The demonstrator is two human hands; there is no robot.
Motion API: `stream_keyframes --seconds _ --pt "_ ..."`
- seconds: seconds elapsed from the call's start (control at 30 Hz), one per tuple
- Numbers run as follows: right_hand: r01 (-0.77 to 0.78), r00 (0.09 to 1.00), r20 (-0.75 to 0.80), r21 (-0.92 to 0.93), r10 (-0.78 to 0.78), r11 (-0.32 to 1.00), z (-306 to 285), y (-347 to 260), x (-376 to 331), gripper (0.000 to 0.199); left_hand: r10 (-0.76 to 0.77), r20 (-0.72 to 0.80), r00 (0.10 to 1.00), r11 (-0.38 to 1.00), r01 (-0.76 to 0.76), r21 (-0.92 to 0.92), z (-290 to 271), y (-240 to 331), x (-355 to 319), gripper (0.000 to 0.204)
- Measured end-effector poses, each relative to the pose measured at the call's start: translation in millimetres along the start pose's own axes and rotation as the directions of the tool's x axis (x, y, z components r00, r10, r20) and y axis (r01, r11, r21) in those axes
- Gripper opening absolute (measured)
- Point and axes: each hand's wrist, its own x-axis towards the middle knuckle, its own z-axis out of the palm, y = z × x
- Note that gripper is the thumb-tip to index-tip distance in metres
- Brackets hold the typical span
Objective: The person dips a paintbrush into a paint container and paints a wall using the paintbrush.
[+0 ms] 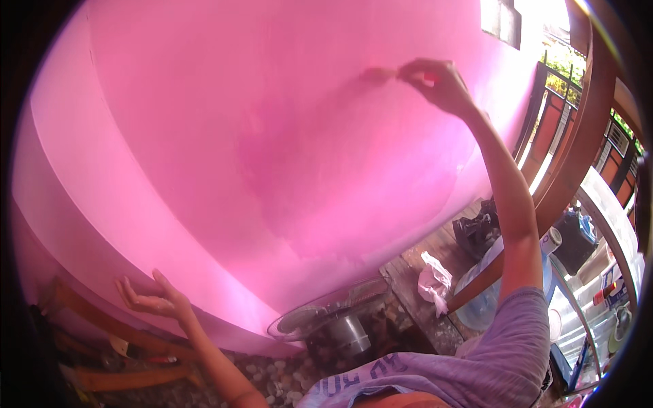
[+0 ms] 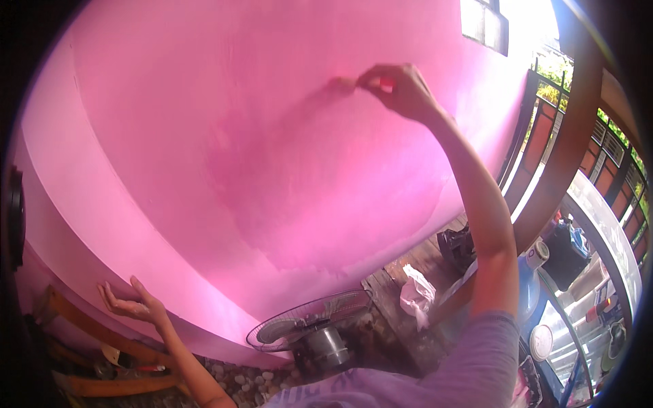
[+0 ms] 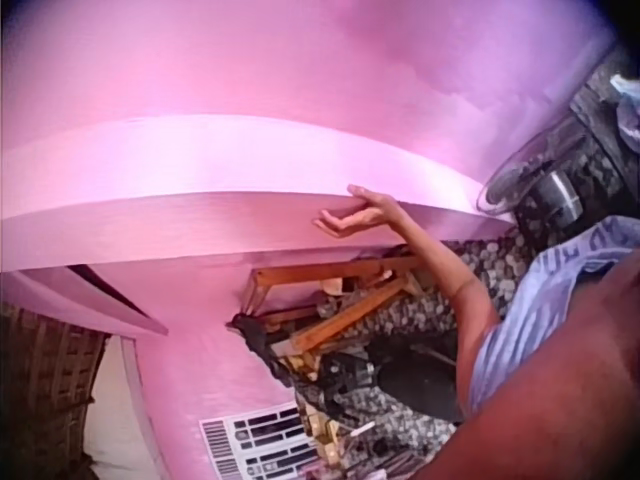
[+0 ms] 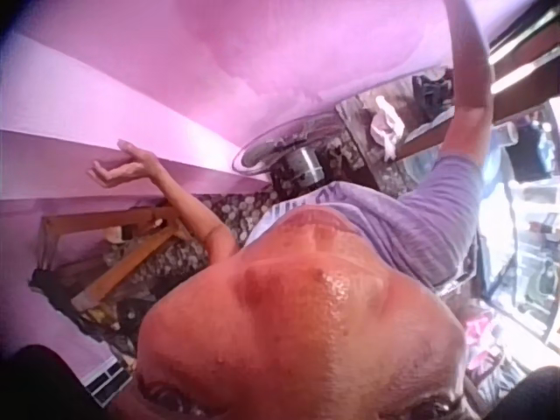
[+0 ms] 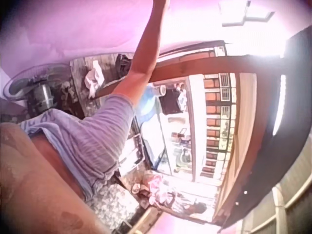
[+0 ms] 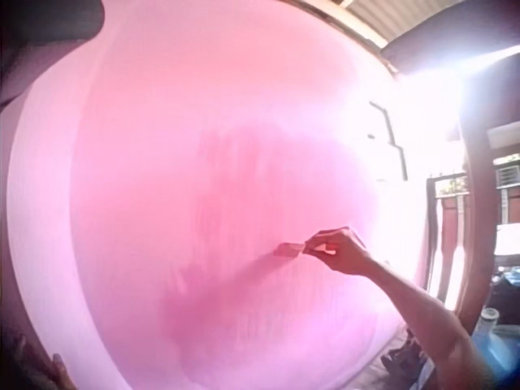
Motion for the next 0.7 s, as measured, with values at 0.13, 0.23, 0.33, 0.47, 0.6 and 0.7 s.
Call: stream_keyframes --seconds 0.13,0.23,0.33,0.47,0.6,0.7 --pt "0.202 0.857 -0.446 -0.171 -0.258 0.964 -14.8 1.4 47.4 0.012 -0.033 0.000 0.999 0.999 0.033 -0.005 -1.0 3.8 -3.2 0.048" --pt "0.147 0.839 -0.506 -0.146 -0.202 0.978 -15.4 11.9 55.8 0.011 -0.039 -0.010 0.999 0.999 0.039 -0.025 2.6 3.7 -7.1 0.049" --pt "0.126 0.941 -0.301 -0.106 -0.153 0.986 9.1 20.0 17.6 0.008 -0.033 -0.020 0.999 0.999 0.033 -0.016 1.6 2.3 -2.8 0.049" --pt "-0.024 0.985 0.171 -0.007 0.024 1.000 8.1 14.5 -12.1 0.008 -0.009 -0.022 1.000 1.000 0.009 0.003 2.1 -3.3 -3.4 0.050" --pt "-0.038 0.984 0.170 -0.088 0.052 0.995 -16.1 16.4 25.2 0.010 -0.016 -0.027 1.000 1.000 0.017 0.009 1.0 -2.5 -3.5 0.050" --pt "0.112 0.965 -0.225 -0.117 -0.137 0.987 -33.7 14.9 57.4 0.011 -0.034 -0.033 0.999 0.999 0.033 -0.019 5.4 1.9 -5.0 0.050"
